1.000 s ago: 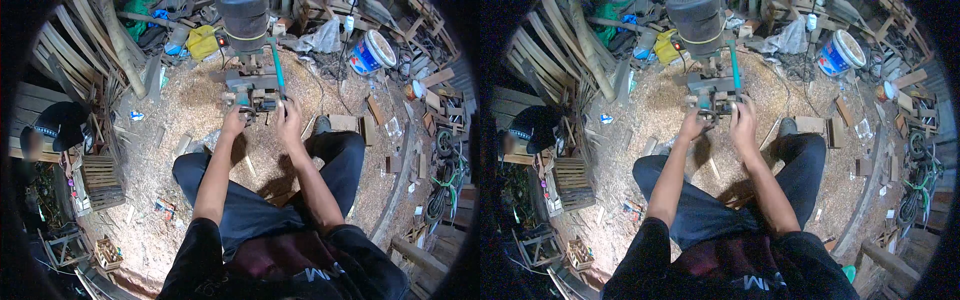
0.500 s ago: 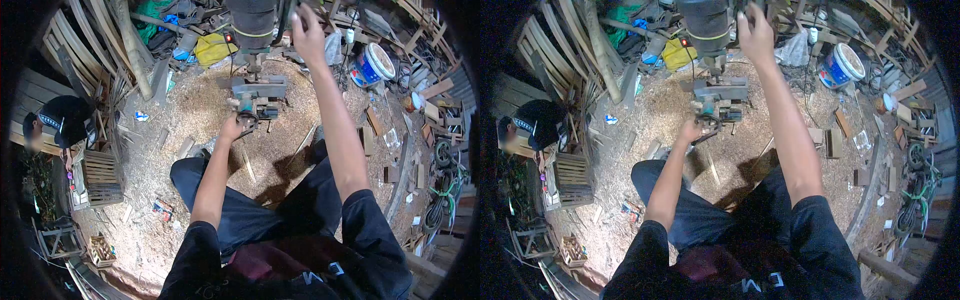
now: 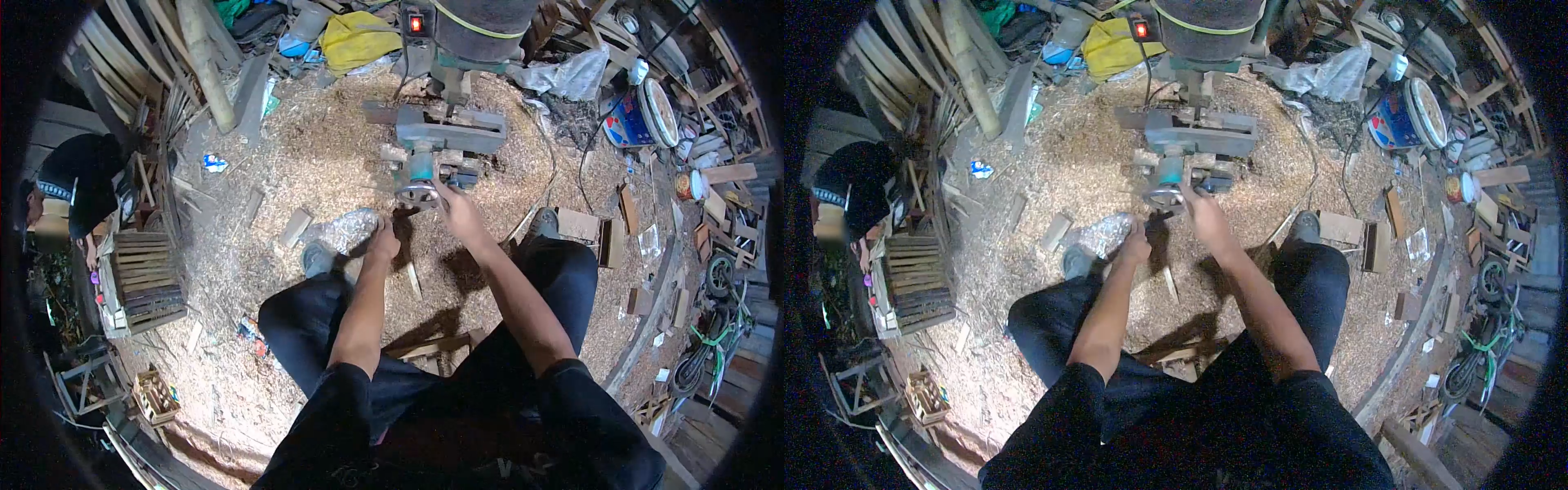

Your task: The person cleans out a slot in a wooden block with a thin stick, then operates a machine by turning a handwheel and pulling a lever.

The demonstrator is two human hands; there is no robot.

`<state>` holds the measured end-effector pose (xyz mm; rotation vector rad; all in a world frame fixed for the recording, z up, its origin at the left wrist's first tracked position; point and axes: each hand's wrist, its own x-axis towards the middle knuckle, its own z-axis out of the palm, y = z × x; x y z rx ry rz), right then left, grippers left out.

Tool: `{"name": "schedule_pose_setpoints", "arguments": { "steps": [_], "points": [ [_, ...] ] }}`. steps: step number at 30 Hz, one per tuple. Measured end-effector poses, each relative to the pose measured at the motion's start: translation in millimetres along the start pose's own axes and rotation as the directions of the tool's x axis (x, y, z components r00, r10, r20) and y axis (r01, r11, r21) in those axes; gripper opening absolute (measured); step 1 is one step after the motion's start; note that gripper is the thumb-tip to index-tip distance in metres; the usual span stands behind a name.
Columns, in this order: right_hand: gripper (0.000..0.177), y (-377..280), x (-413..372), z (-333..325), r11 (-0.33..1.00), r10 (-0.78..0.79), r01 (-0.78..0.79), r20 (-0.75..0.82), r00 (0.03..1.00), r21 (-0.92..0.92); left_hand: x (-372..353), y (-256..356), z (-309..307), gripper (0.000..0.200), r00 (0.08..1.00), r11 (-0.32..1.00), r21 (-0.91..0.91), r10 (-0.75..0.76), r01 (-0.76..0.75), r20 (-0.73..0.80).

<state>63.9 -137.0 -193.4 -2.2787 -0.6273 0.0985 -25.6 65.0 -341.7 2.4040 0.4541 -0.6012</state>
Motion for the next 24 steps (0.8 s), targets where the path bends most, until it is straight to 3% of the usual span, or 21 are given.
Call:
{"name": "schedule_pose_setpoints", "arguments": {
  "steps": [1,4,8,11,13,14,15,16,18,20,22,24],
  "points": [
    [0.037,7,0,4,0.995,-0.078,0.082,-0.07,0.994,0.053,5,-6,9,0.084,0.998,1.0,-0.016,-0.022,0.023,0.061],
    [0.034,-1,0,-1,0.996,0.015,-0.012,-0.03,0.999,0.084,0,-5,24,0.092,0.995,0.981,0.187,-0.069,0.055,0.067],
    [0.031,3,4,11,0.994,-0.027,0.038,-0.111,0.993,0.1,14,-14,41,0.099,0.993,0.994,0.091,-0.066,0.057,0.094],
    [0.031,-2,5,11,0.997,0.034,-0.029,-0.08,0.996,0.066,31,-18,59,0.087,0.982,0.986,0.153,-0.088,0.062,0.164],
    [0.033,-6,7,14,0.996,0.066,-0.06,-0.08,0.995,0.07,37,-26,69,0.081,0.993,0.98,0.193,0.029,-0.052,0.118],
    [0.033,1,7,21,1.0,0.003,0.0,-0.096,0.995,0.03,39,-29,73,0.079,0.992,0.97,0.217,0.088,-0.106,0.094],
    [0.034,14,5,31,0.998,-0.064,0.062,-0.116,0.991,-0.015,62,-54,107,0.079,0.978,0.912,0.362,0.207,-0.193,-0.001],
    [0.035,23,4,34,0.991,-0.128,0.12,-0.131,0.983,-0.065,56,-43,96,0.079,0.98,0.913,0.356,0.198,-0.197,0.032],
    [0.036,7,6,19,0.999,-0.027,0.031,-0.071,0.997,0.044,43,-19,73,0.078,0.979,0.916,0.345,0.18,-0.203,0.099],
    [0.038,-1,9,8,0.988,-0.007,0.012,-0.028,1.0,0.154,35,-17,55,0.08,0.963,0.992,0.119,-0.061,0.03,0.262],
    [0.022,4,14,-5,0.982,-0.009,0.007,0.007,1.0,0.188,33,-17,30,0.07,0.988,0.998,-0.053,-0.035,0.043,0.148],
    [0.018,26,25,-16,0.965,-0.01,-0.005,0.055,0.998,0.261,32,-14,0,0.06,0.999,0.975,-0.219,-0.02,0.027,0.035]
  ]
}}
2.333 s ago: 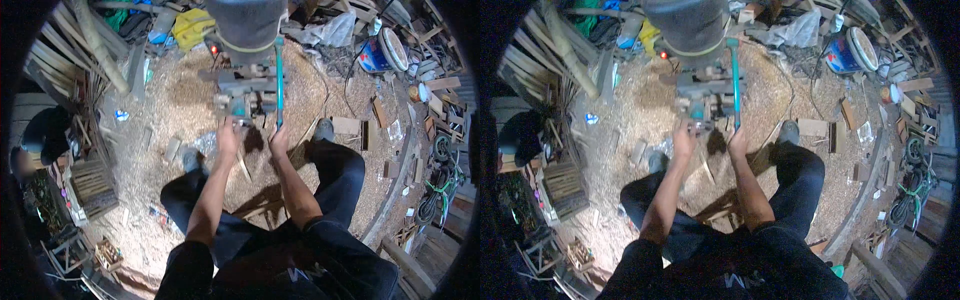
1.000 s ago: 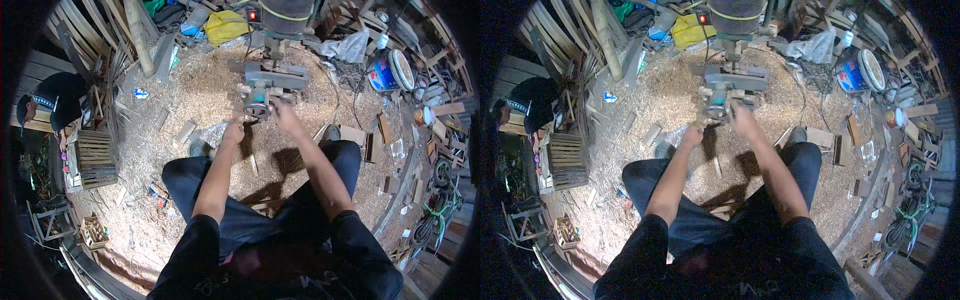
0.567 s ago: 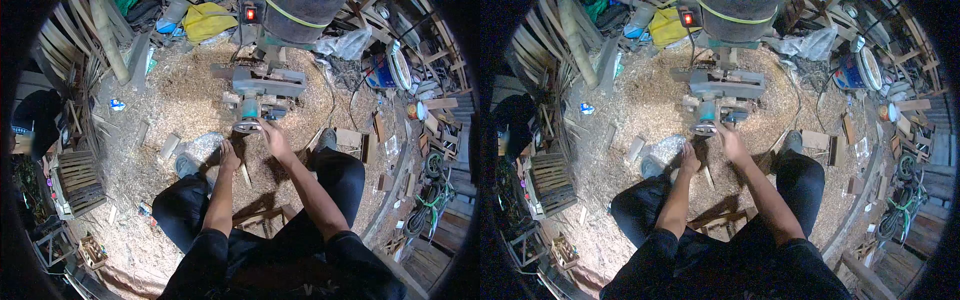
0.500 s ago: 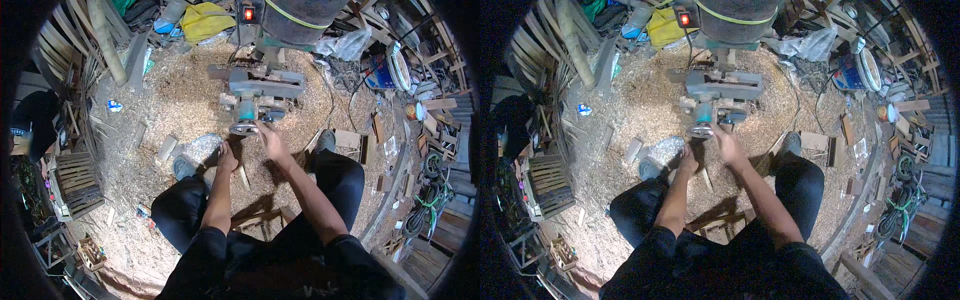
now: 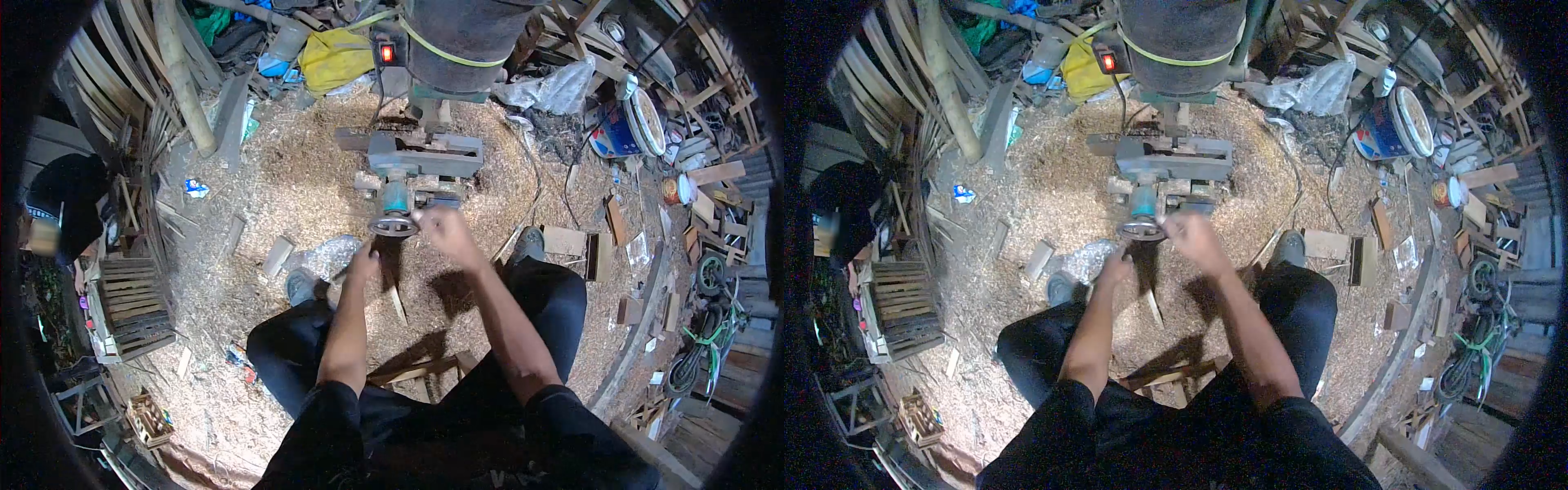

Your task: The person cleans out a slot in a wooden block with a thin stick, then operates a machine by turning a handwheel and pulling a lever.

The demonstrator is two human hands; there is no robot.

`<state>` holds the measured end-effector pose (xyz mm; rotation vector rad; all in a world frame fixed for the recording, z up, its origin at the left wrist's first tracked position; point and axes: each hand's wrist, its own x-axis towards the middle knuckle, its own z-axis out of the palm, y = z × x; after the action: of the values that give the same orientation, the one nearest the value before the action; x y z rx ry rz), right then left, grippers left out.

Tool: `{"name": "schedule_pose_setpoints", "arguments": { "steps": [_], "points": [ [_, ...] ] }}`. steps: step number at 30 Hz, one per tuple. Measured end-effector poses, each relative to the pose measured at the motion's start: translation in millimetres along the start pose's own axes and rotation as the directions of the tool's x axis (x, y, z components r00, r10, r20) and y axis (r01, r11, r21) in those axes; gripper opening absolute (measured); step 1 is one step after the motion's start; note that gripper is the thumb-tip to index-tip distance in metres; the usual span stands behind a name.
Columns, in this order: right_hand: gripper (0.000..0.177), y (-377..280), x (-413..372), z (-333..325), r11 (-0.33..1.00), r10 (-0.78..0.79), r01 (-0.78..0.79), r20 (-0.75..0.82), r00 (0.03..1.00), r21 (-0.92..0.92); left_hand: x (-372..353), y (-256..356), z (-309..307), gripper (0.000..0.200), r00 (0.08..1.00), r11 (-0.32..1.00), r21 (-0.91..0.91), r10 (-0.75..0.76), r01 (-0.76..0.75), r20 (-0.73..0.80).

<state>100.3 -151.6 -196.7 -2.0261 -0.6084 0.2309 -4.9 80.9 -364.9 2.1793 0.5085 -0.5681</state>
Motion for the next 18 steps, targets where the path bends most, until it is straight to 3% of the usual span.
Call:
{"name": "schedule_pose_setpoints", "arguments": {
  "steps": [1,3,4,6,7,10,11,14,15,16,18],
  "points": [
    [0.025,-6,6,-16,0.997,0.048,-0.04,-0.127,0.991,0.067,-1,10,-15,0.044,0.984,0.999,-0.033,0.004,-0.01,-0.176],
    [0.035,-40,22,-56,0.98,0.164,-0.107,-0.383,0.909,0.165,-15,49,-57,0.035,0.863,0.962,-0.071,0.203,-0.264,-0.462],
    [0.036,-54,33,-75,0.971,0.222,-0.139,-0.506,0.834,0.196,-11,64,-77,0.034,0.857,0.925,-0.233,0.156,-0.302,-0.492],
    [0.04,-42,71,-117,0.987,0.07,0.053,-0.707,0.703,0.15,-25,120,-123,0.032,0.732,0.841,-0.254,0.221,-0.478,-0.644],
    [0.037,-70,85,-143,0.986,0.026,0.106,-0.755,0.655,0.126,-51,165,-153,0.032,0.58,0.803,-0.104,0.327,-0.586,-0.746],
    [0.043,-139,143,-220,0.925,-0.078,0.346,-0.814,0.576,0.156,-98,273,-224,0.046,0.248,0.589,0.171,0.561,-0.79,-0.79],
    [0.051,-164,159,-239,0.945,-0.057,0.292,-0.81,0.584,0.145,-115,309,-241,0.048,0.148,0.52,0.25,0.607,-0.817,-0.781],
    [0.071,-161,240,-296,0.993,-0.108,0.098,-0.777,0.62,-0.061,-160,403,-275,0.055,-0.223,0.223,0.498,0.692,-0.838,-0.686],
    [0.074,-175,243,-303,0.997,-0.034,0.079,-0.734,0.678,0.027,-169,424,-279,0.057,-0.261,0.199,0.552,0.721,-0.81,-0.642],
    [0.078,-191,249,-306,0.992,0.037,0.054,-0.68,0.732,0.113,-171,440,-278,0.055,-0.241,0.221,0.576,0.75,-0.787,-0.616],
    [0.063,-210,261,-311,0.983,-0.057,0.163,-0.713,0.699,0.081,-152,458,-267,0.051,-0.219,0.228,0.598,0.785,-0.768,-0.58]
  ]
}}
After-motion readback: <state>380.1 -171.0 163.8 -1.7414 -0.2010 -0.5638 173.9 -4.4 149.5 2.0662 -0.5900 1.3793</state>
